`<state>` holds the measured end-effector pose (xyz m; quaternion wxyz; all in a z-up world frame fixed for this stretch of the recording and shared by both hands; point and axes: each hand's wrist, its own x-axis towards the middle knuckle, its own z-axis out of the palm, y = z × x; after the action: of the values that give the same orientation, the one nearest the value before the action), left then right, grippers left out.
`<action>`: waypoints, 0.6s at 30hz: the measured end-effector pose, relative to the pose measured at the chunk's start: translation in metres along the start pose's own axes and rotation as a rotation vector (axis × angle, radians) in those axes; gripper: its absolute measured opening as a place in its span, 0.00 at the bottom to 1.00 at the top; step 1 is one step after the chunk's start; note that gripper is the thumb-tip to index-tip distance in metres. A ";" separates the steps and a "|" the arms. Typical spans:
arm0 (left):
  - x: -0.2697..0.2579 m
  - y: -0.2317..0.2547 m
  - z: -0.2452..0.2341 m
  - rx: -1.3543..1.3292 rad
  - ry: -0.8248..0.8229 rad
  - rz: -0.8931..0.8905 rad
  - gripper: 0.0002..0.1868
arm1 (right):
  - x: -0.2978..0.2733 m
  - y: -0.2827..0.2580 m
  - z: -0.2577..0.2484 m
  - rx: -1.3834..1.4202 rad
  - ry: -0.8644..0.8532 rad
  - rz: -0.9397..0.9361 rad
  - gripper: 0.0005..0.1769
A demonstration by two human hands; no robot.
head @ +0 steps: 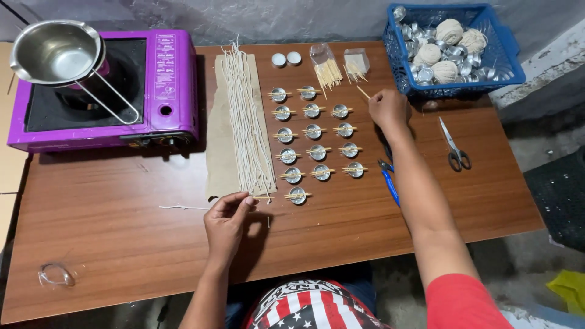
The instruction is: Assembling candle wicks by threading cotton strings through metal sustainer bases and crimping them with pliers.
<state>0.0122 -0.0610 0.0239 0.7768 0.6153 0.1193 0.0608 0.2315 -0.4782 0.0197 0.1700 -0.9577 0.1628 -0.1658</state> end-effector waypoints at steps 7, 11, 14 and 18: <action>-0.002 0.012 -0.003 0.061 -0.005 0.005 0.09 | 0.064 0.021 0.068 0.060 0.031 0.071 0.07; -0.002 0.010 -0.007 0.062 0.001 -0.016 0.10 | 0.074 0.007 0.072 0.092 0.032 0.044 0.05; 0.000 0.012 -0.009 0.058 0.006 -0.022 0.10 | 0.045 -0.033 0.047 0.145 -0.051 -0.053 0.05; 0.000 0.012 -0.009 0.069 0.006 -0.028 0.10 | 0.022 -0.082 0.026 0.236 -0.300 -0.104 0.10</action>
<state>0.0105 -0.0498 0.0334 0.7556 0.6398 0.1320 0.0476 0.2818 -0.4066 0.0335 0.2946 -0.9522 0.0655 -0.0476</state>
